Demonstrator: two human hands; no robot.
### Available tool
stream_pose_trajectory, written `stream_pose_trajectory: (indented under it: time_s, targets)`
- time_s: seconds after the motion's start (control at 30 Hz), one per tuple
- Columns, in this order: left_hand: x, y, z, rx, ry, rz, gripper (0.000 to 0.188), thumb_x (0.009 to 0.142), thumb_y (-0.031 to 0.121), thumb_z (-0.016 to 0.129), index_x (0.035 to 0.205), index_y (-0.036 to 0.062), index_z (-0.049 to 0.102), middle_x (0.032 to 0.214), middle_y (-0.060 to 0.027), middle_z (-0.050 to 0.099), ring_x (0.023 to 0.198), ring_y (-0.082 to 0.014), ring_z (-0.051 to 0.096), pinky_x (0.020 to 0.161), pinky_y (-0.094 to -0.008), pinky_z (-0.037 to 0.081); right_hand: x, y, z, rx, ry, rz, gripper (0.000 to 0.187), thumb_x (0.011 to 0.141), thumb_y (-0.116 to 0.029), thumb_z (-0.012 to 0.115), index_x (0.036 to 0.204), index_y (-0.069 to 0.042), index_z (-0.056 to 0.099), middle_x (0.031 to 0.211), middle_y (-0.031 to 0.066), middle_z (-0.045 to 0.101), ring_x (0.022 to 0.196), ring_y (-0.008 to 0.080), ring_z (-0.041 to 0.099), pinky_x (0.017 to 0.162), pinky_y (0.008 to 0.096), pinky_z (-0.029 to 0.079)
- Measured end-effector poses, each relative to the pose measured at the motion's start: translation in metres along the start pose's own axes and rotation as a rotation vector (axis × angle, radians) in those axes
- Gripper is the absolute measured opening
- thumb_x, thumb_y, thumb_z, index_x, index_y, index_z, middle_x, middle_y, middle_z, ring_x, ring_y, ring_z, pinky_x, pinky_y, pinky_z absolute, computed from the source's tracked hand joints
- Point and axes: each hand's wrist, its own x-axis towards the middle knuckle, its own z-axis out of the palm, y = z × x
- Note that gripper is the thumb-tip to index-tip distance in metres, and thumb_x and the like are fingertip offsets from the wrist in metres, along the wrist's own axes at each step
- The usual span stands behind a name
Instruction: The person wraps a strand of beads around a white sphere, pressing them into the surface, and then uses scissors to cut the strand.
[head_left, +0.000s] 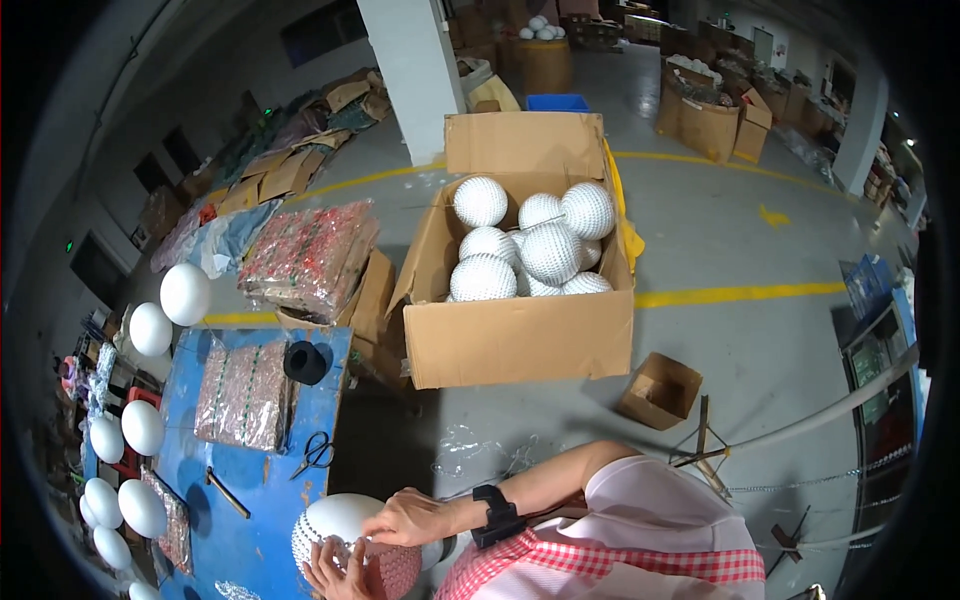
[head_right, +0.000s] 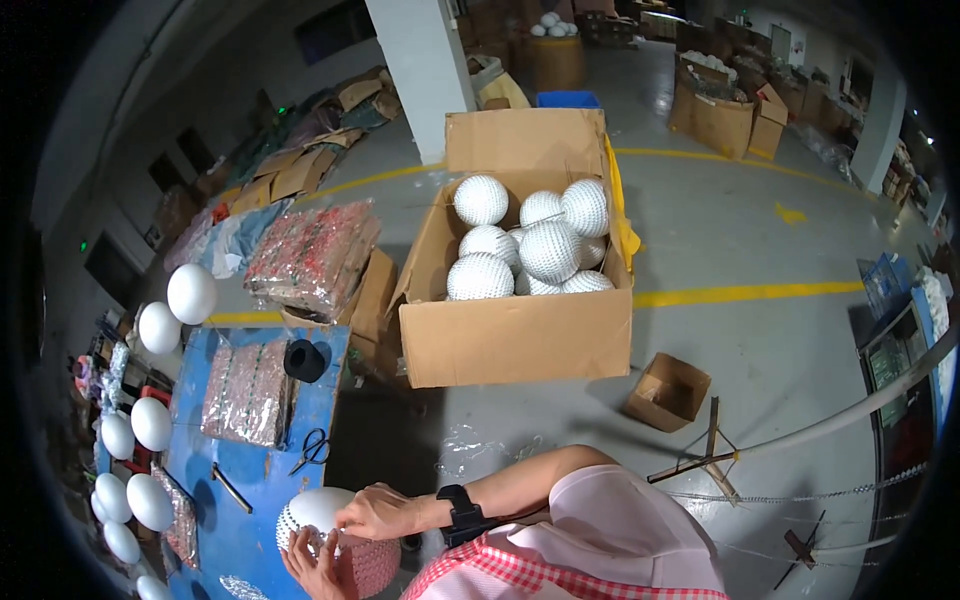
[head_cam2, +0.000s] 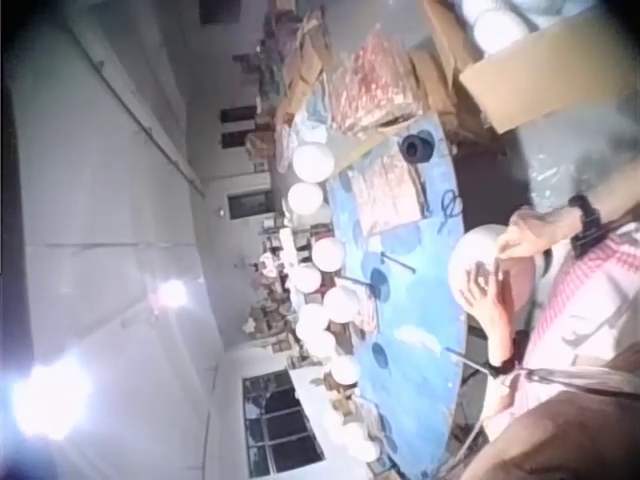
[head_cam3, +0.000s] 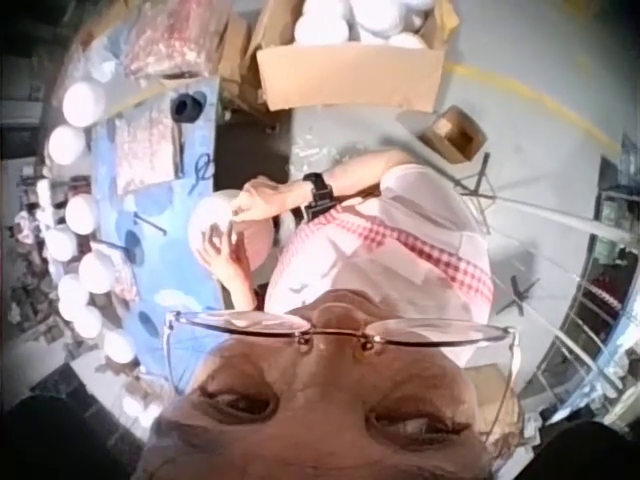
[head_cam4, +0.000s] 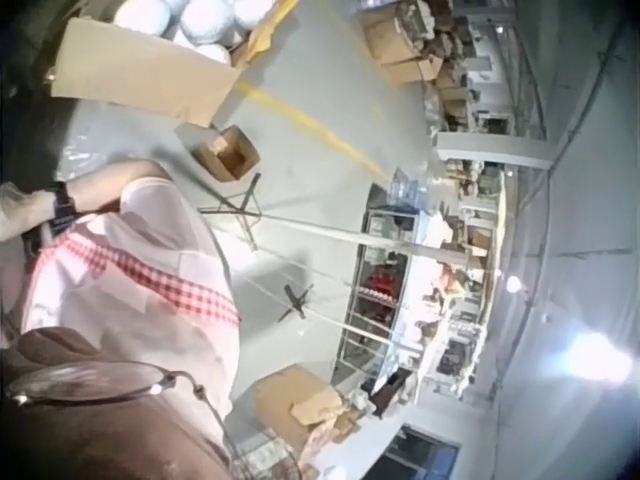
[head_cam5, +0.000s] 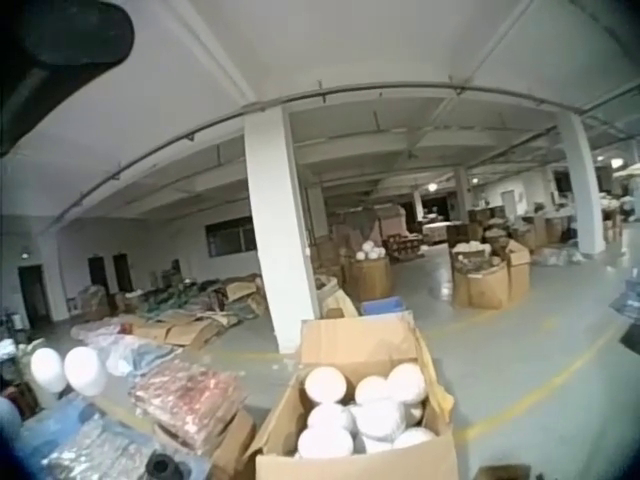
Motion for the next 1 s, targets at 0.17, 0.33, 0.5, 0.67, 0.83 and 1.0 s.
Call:
stream_pose_trajectory:
  time_s: [0.17,0.33,0.5,0.67,0.83,1.0]
  targets:
    - [0.003,0.000,-0.010,-0.054,-0.001,0.005,0.035,0.083,0.023,0.072,0.118,0.0222,0.069,0.122,-0.0159,0.060,0.117,-0.0376,0.052,0.103,-0.0529,0.037,0.005,0.007,-0.008,-0.249,-0.141,-0.295,0.017,0.082,-0.017,0.063,0.095,-0.009,0.071,0.070,0.0149,0.064,0.062,0.0324,0.063,0.051,0.0391,0.047]
    - [0.002,-0.005,-0.010,-0.055,-0.011,-0.003,0.036,0.083,0.023,0.072,0.119,0.0226,0.068,0.124,-0.0155,0.059,0.117,-0.0370,0.052,0.102,-0.0527,0.037,0.008,0.010,-0.003,-0.071,-0.080,-0.329,0.018,0.081,-0.016,0.063,0.097,-0.009,0.069,0.066,0.0114,0.063,0.061,0.0305,0.063,0.050,0.0380,0.046]
    - [0.002,-0.008,-0.010,-0.063,-0.038,-0.007,0.037,0.083,0.022,0.072,0.120,0.0236,0.068,0.127,-0.0153,0.058,0.119,-0.0364,0.051,0.102,-0.0511,0.038,0.009,0.018,-0.006,-0.171,-0.108,-0.459,0.025,0.080,-0.016,0.063,0.105,-0.011,0.067,0.064,0.0083,0.058,0.060,0.0283,0.062,0.049,0.0383,0.045]
    - [0.003,-0.016,-0.004,-0.335,-0.061,-0.126,0.037,0.086,0.010,0.064,0.123,0.0147,0.065,0.128,-0.0186,0.057,0.123,-0.0405,0.047,0.105,-0.0518,0.035,0.011,0.026,-0.006,-0.279,-0.175,-0.506,0.034,0.079,-0.013,0.062,0.113,-0.012,0.064,0.068,0.0078,0.056,0.062,0.0280,0.061,0.048,0.0390,0.044]
    - [0.007,-0.027,-0.005,-0.314,-0.109,-0.040,0.037,0.088,0.005,0.056,0.124,0.0073,0.061,0.135,-0.0218,0.052,0.129,-0.0430,0.042,0.108,-0.0530,0.032,0.016,0.016,-0.008,-0.168,-0.152,-0.413,0.026,0.081,-0.017,0.058,0.105,-0.011,0.067,0.067,0.0126,0.061,0.062,0.0337,0.063,0.050,0.0419,0.045]
    - [0.009,-0.017,0.000,-0.233,-0.072,-0.073,0.045,0.086,0.020,0.066,0.129,0.0109,0.058,0.138,-0.0219,0.049,0.129,-0.0436,0.041,0.108,-0.0535,0.032,0.015,0.010,-0.016,-0.120,-0.173,-0.354,0.029,0.082,-0.016,0.057,0.107,-0.011,0.069,0.072,0.0146,0.064,0.065,0.0351,0.064,0.053,0.0422,0.047]
